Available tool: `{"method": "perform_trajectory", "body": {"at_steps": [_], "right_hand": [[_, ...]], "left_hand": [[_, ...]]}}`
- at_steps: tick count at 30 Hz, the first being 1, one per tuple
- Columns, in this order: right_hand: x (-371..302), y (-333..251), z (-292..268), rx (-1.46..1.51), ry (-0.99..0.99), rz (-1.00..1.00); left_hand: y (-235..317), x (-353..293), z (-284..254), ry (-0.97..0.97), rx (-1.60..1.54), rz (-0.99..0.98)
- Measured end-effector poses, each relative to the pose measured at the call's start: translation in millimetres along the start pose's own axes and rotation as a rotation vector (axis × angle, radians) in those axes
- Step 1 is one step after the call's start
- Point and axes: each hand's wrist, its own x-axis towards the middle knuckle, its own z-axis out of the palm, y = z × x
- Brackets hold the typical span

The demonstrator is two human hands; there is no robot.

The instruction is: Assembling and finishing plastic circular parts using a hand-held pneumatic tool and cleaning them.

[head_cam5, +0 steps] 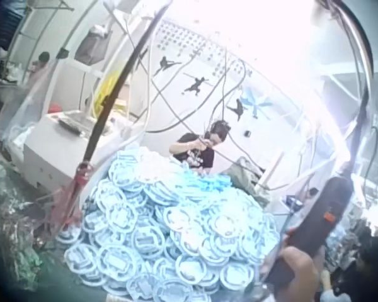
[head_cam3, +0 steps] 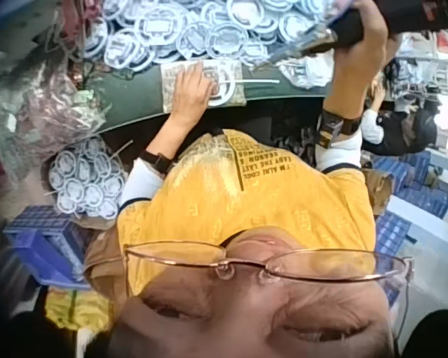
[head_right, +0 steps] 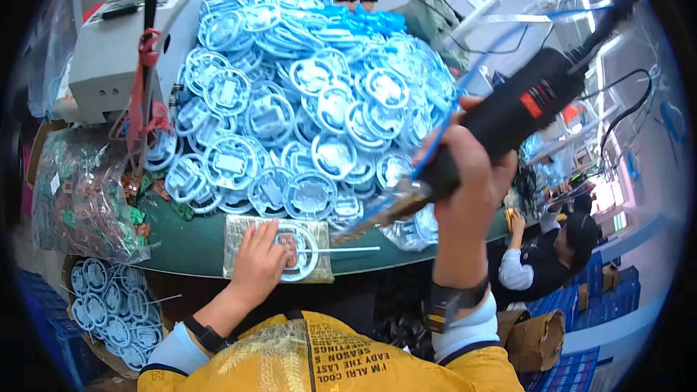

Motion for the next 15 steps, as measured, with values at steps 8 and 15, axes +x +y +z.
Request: {"method": "perform_trajectory", "body": {"at_steps": [8,15], "right_hand": [[-8.4,-3.0,-10.4,-0.115,0.009,-0.010],[-13.7,23.6,6.4,-0.140,0.007,-0.003]], "left_hand": [[4.2,-0.5,-10.8,0.022,-0.019,-0.028],[0.4,1.8,-6.0,0.027,-0.048,-0.030]]}}
